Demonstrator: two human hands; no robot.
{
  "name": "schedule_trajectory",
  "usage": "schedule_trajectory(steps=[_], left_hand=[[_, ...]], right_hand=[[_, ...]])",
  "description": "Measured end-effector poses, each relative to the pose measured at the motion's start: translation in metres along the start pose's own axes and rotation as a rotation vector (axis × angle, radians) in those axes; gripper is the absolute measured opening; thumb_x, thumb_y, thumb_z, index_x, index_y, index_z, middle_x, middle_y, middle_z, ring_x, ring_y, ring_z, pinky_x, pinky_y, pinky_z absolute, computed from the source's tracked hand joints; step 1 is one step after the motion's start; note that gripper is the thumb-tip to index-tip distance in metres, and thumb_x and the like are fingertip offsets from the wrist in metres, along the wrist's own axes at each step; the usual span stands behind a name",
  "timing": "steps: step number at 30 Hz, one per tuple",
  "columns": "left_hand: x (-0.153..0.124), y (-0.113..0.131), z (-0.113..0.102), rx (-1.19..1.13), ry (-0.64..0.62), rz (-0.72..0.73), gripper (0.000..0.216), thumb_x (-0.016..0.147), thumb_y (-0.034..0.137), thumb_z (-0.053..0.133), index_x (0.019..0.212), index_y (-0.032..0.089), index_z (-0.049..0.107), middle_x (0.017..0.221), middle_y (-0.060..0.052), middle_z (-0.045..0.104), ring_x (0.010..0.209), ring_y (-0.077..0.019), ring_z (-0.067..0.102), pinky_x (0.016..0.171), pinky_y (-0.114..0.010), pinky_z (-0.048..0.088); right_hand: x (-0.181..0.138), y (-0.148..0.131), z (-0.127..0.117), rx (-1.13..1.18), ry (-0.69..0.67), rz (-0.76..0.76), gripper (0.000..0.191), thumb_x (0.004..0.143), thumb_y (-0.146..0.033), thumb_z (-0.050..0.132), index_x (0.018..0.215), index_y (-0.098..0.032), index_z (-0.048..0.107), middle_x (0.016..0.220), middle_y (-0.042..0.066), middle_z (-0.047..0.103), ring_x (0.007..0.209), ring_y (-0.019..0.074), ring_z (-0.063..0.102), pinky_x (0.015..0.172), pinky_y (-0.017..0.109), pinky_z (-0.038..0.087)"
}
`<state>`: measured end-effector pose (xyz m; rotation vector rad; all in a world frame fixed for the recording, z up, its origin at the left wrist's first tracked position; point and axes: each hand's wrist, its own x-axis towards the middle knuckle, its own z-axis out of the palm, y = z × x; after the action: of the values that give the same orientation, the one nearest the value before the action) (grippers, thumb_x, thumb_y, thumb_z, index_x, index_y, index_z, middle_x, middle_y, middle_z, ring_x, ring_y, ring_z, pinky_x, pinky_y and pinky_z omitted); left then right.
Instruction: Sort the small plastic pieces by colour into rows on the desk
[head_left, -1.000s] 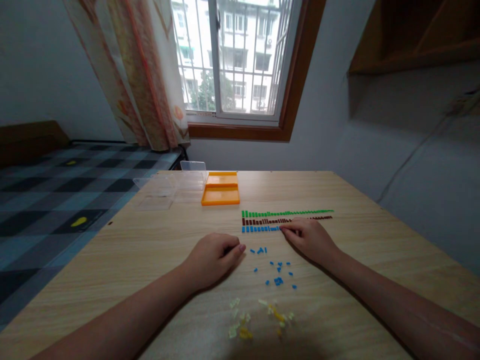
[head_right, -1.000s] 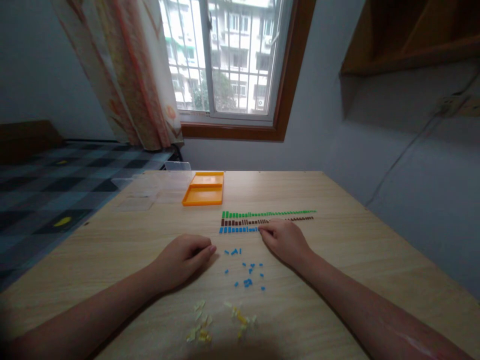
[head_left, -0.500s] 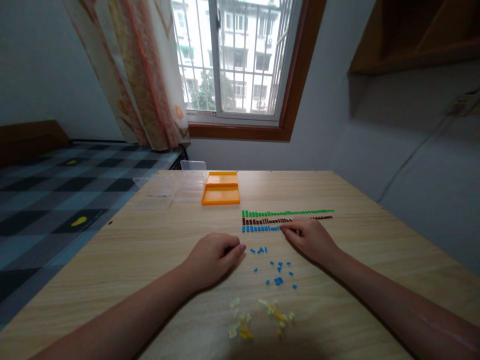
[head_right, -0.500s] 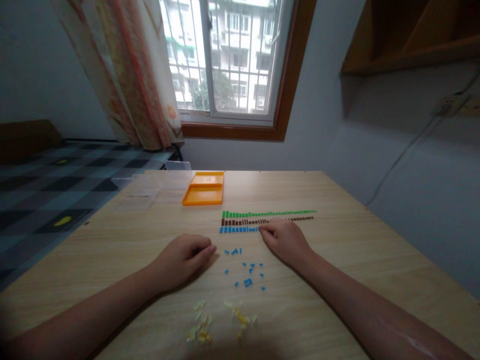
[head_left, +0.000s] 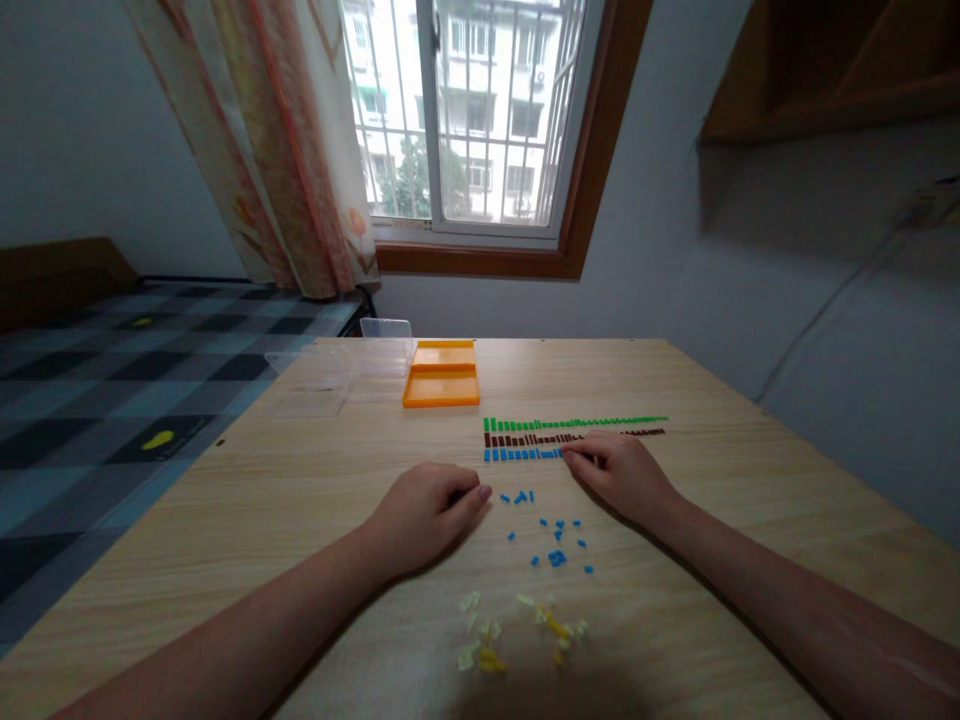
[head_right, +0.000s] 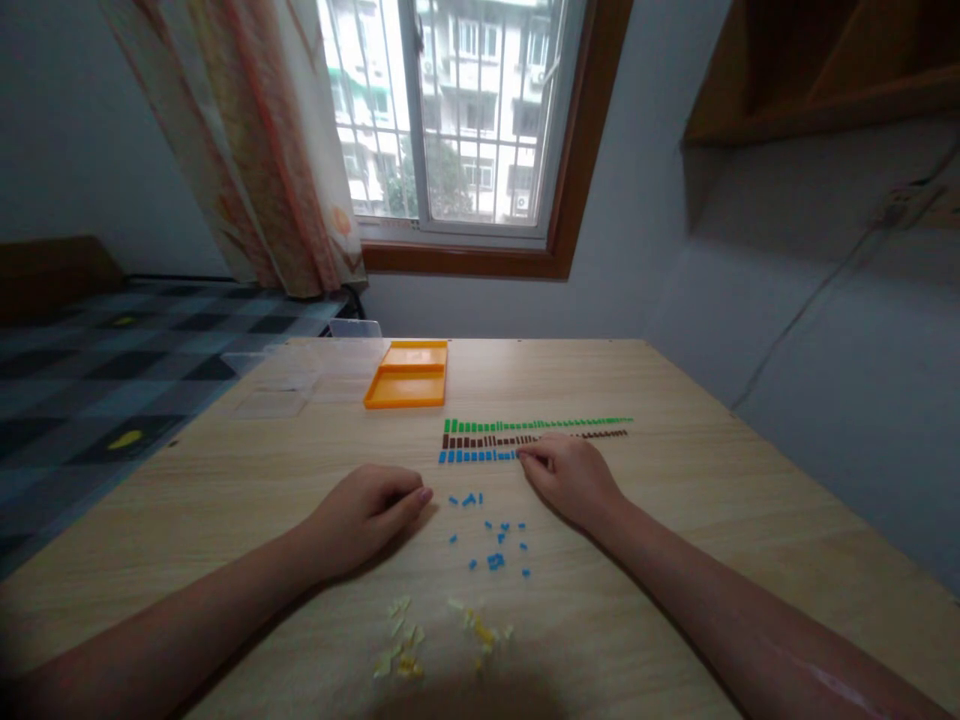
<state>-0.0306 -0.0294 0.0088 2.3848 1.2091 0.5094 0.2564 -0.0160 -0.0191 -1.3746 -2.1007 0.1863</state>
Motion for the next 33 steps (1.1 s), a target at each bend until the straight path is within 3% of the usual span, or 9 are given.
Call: schedule_trajectory(steps=[4, 7, 15, 22, 28, 33], left_hand=[[0.000, 0.000, 0.000, -0.008, 0.014, -0.006, 0.036, 0.095, 0.032, 0.048, 0.063, 0.017, 0.056, 0.062, 0.000, 0.059, 0.062, -0.0140, 0.052, 0.060, -0.027, 0.032], [-0.001, 0.000, 0.001, -0.039, 0.027, 0.016, 0.027, 0.096, 0.029, 0.050, 0.082, 0.019, 0.071, 0.079, -0.003, 0.070, 0.074, -0.0163, 0.060, 0.067, -0.027, 0.041], [-0.003, -0.002, 0.005, 0.081, -0.017, 0.122, 0.031, 0.098, 0.030, 0.051, 0.114, 0.029, 0.076, 0.091, -0.005, 0.069, 0.079, -0.0168, 0.064, 0.069, -0.026, 0.045], [-0.003, -0.004, 0.006, 0.117, -0.014, 0.133, 0.028, 0.097, 0.029, 0.052, 0.111, 0.028, 0.077, 0.094, -0.005, 0.069, 0.079, -0.0166, 0.065, 0.070, -0.027, 0.047], [-0.003, -0.003, 0.006, 0.080, 0.012, 0.078, 0.017, 0.091, 0.022, 0.059, 0.092, 0.023, 0.076, 0.094, -0.003, 0.069, 0.081, -0.0164, 0.065, 0.070, -0.027, 0.046], [-0.003, -0.001, 0.006, 0.080, 0.021, 0.077, 0.017, 0.090, 0.022, 0.058, 0.091, 0.023, 0.075, 0.092, -0.003, 0.068, 0.080, -0.0163, 0.064, 0.069, -0.026, 0.047]], right_hand=[[-0.005, -0.010, -0.001, 0.084, -0.080, -0.166, 0.024, 0.096, -0.026, 0.057, 0.095, -0.020, 0.080, 0.076, 0.005, 0.072, 0.068, 0.0154, 0.062, 0.064, 0.026, 0.045], [-0.010, -0.022, 0.000, 0.125, -0.164, -0.284, 0.025, 0.098, -0.026, 0.056, 0.103, -0.020, 0.079, 0.081, 0.006, 0.072, 0.071, 0.0145, 0.063, 0.064, 0.025, 0.045], [-0.013, -0.028, 0.000, 0.090, -0.238, -0.349, 0.024, 0.099, -0.025, 0.055, 0.104, -0.023, 0.079, 0.082, 0.004, 0.071, 0.075, 0.0146, 0.065, 0.066, 0.025, 0.045], [-0.014, -0.028, -0.006, 0.075, -0.243, -0.321, 0.021, 0.095, -0.021, 0.057, 0.097, -0.021, 0.077, 0.081, 0.004, 0.071, 0.071, 0.0140, 0.064, 0.065, 0.025, 0.046], [-0.013, -0.027, -0.002, 0.092, -0.225, -0.376, 0.024, 0.098, -0.024, 0.055, 0.108, -0.022, 0.077, 0.085, 0.005, 0.071, 0.075, 0.0146, 0.065, 0.066, 0.025, 0.046], [-0.013, -0.027, -0.001, 0.075, -0.252, -0.403, 0.026, 0.101, -0.029, 0.054, 0.112, -0.024, 0.076, 0.086, 0.005, 0.071, 0.077, 0.0151, 0.066, 0.069, 0.026, 0.047]])
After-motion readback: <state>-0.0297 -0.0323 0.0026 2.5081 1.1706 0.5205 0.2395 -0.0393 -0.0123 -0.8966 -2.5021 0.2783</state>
